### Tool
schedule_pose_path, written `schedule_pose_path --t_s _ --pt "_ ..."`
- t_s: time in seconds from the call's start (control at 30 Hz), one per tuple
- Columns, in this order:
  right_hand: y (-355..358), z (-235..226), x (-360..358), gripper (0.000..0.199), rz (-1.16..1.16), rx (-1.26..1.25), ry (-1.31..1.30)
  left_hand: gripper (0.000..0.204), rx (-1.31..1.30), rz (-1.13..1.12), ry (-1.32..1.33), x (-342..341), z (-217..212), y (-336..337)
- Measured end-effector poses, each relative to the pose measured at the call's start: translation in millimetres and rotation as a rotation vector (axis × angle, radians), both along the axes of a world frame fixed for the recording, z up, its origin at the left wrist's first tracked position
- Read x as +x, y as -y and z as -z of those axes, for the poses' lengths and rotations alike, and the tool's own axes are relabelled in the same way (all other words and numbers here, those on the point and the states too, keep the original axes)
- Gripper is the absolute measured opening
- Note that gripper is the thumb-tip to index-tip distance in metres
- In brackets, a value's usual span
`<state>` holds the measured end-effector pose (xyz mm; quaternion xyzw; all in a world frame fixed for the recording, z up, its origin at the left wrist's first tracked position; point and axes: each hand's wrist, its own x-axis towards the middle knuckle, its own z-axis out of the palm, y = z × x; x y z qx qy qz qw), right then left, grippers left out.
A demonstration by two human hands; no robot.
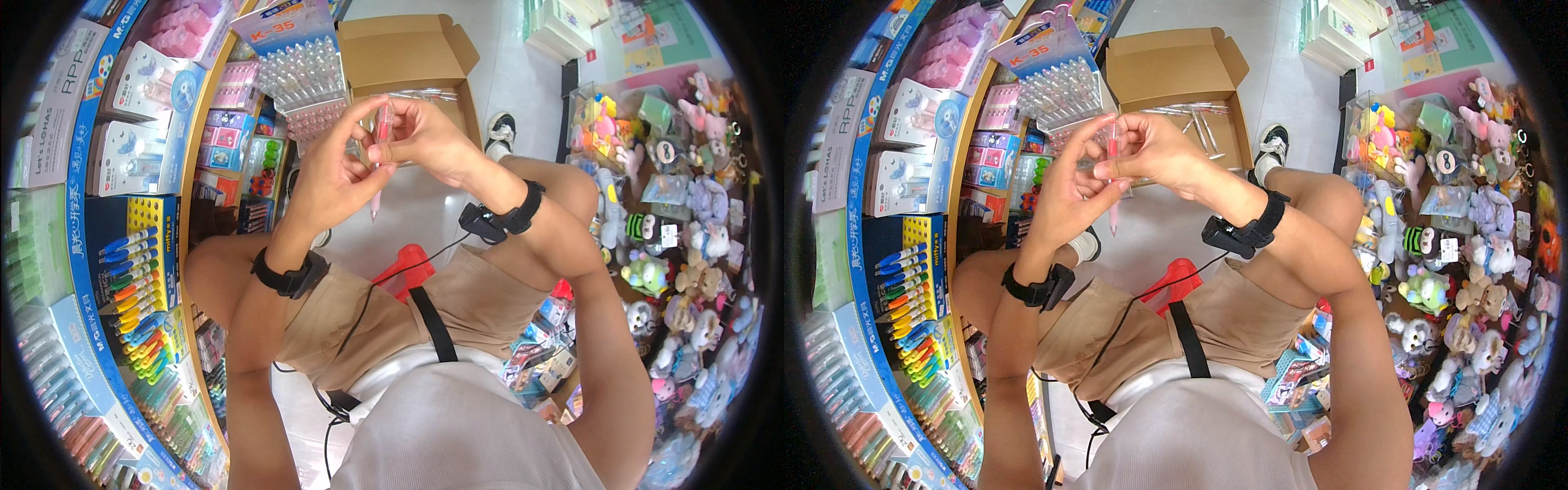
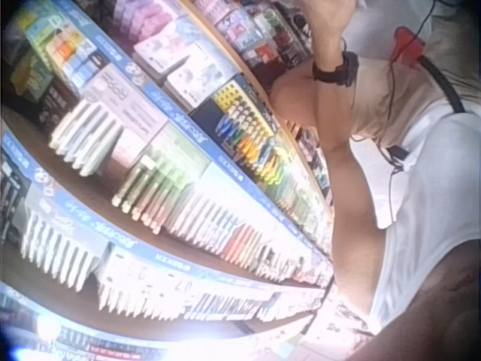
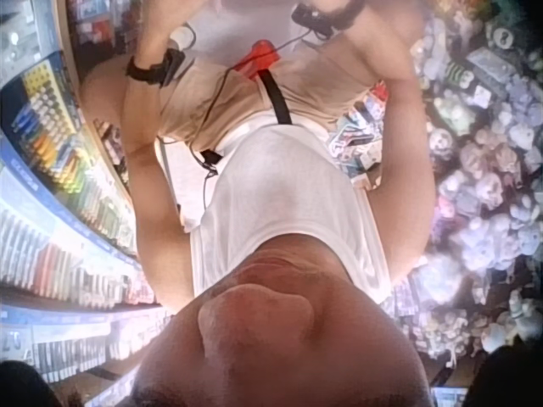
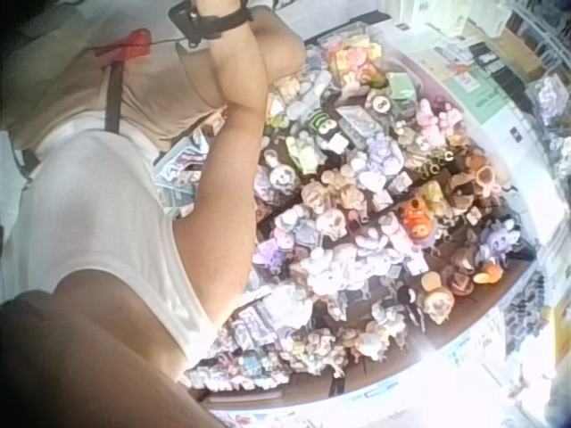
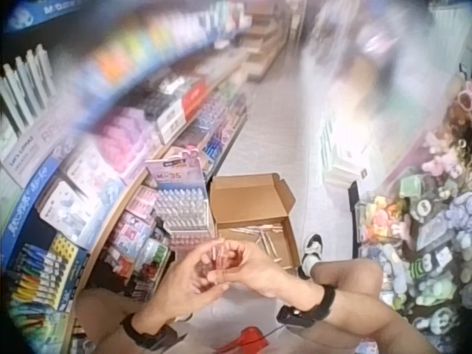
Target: The person assembles pens by inserting ink refills into barrels and attaching caps while sitting in a stationery store aisle. They take pen components from a cardboard box and place completed pens into a plastic tray.
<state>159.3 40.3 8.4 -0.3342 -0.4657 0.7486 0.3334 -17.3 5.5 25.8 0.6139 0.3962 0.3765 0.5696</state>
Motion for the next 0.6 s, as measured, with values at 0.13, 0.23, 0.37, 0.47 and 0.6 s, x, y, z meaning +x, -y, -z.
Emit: schedule_pose_path --t_s 0.13,0.23,0.37,0.47,0.6 --pt "0.3 -10.4 -2.6 0.023 0.053 -0.015 0.148 0.069 -0.115 -0.026 -0.047 -1.6 -3.6 1.2" --pt "-9.7 -13.3 4.1 0.025 0.003 0.041 0.162 0.069 -0.087 -0.065 -0.002 -3.7 -1.1 -1.6" --pt "-13.0 -13.4 4.6 0.027 0.022 0.057 0.176 0.069 -0.154 -0.071 0.019 -6.7 -7.1 -3.0" --pt "-14.7 -14.9 3.1 0.027 0.017 0.059 0.196 0.066 -0.154 -0.075 -0.016 -9.1 -6.6 -4.0" --pt "-17.4 -19.0 -0.7 0.027 0.033 0.073 0.223 0.065 -0.145 -0.085 -0.071 -10.1 -7.2 -5.4"
